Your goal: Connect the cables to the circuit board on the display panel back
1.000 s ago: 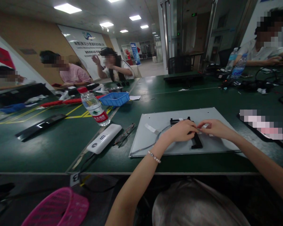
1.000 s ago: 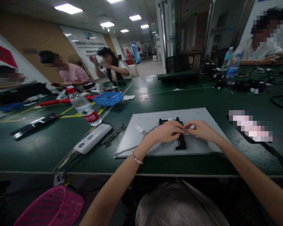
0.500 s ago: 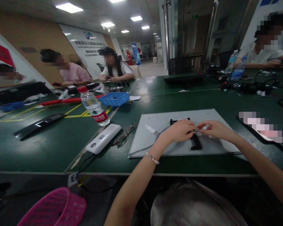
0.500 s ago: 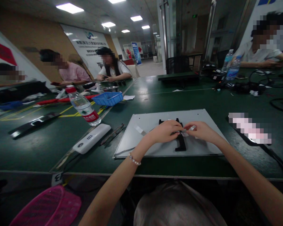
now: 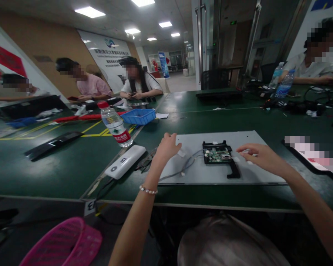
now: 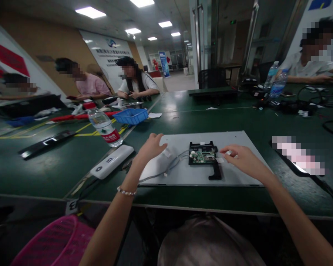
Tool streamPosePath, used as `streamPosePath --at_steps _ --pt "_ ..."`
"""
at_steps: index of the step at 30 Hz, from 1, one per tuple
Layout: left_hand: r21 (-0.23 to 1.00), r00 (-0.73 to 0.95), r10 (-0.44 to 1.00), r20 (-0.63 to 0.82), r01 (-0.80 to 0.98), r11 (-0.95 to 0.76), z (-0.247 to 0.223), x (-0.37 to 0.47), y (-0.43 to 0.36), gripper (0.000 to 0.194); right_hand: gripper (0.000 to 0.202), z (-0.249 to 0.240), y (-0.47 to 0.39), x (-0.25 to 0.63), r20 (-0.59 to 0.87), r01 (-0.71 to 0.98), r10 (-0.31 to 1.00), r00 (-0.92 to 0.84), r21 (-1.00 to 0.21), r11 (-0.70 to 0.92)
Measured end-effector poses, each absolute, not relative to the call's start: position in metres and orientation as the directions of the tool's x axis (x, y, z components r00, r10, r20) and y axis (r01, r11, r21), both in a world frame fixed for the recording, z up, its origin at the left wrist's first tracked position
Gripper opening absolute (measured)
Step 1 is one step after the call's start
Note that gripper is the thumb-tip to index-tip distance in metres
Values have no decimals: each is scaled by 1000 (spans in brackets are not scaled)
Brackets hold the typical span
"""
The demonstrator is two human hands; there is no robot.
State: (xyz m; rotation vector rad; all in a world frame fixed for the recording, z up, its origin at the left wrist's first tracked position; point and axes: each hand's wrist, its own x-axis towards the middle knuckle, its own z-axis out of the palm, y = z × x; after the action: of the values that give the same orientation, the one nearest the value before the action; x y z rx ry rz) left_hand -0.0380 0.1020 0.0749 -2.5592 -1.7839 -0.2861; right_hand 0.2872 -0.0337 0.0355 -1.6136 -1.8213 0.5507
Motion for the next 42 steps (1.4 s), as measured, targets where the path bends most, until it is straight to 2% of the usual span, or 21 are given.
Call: streamPosePath --at_steps 4,11,13,17,19,25,30,33,35,38,42 --pt "133 309 951 26 941 -310 56 -47 110 47 25 34 -52 262 179 681 982 -68 -711 177" --pt "175 362 927 103 910 -375 46 -52 122 27 26 27 -62 238 172 646 983 -58 -745 169" --pt "267 386 908 162 869 -417 53 -55 122 23 25 26 -62 235 204 645 978 -47 -741 186" --pt "549 382 876 294 683 -482 73 -59 108 22 25 25 -64 228 284 655 958 -37 -717 238" --pt "593 364 871 329 638 -491 81 -57 96 23 25 24 -65 222 332 675 942 -40 -686 271" --pt "482 420 849 320 699 -528 79 -38 64 20 29 22 -64 199 424 707 899 -106 -604 368" --pt "281 417 888 193 844 -457 64 -29 59 26 43 22 -62 171 419 758 880 -225 -492 429" --pt "121 367 897 246 907 -404 62 -25 50 35 47 24 -59 154 408 763 860 -308 -433 479" --pt "39 343 887 308 928 -372 62 -20 39 35 48 23 -57 145 418 762 836 -355 -390 518" --pt "4 348 888 300 931 -366 58 -11 19 28 47 20 -54 137 431 766 813 -392 -336 548" --pt "54 351 907 233 926 -373 40 -2 6 23 49 12 -54 137 403 761 822 -403 -351 546"
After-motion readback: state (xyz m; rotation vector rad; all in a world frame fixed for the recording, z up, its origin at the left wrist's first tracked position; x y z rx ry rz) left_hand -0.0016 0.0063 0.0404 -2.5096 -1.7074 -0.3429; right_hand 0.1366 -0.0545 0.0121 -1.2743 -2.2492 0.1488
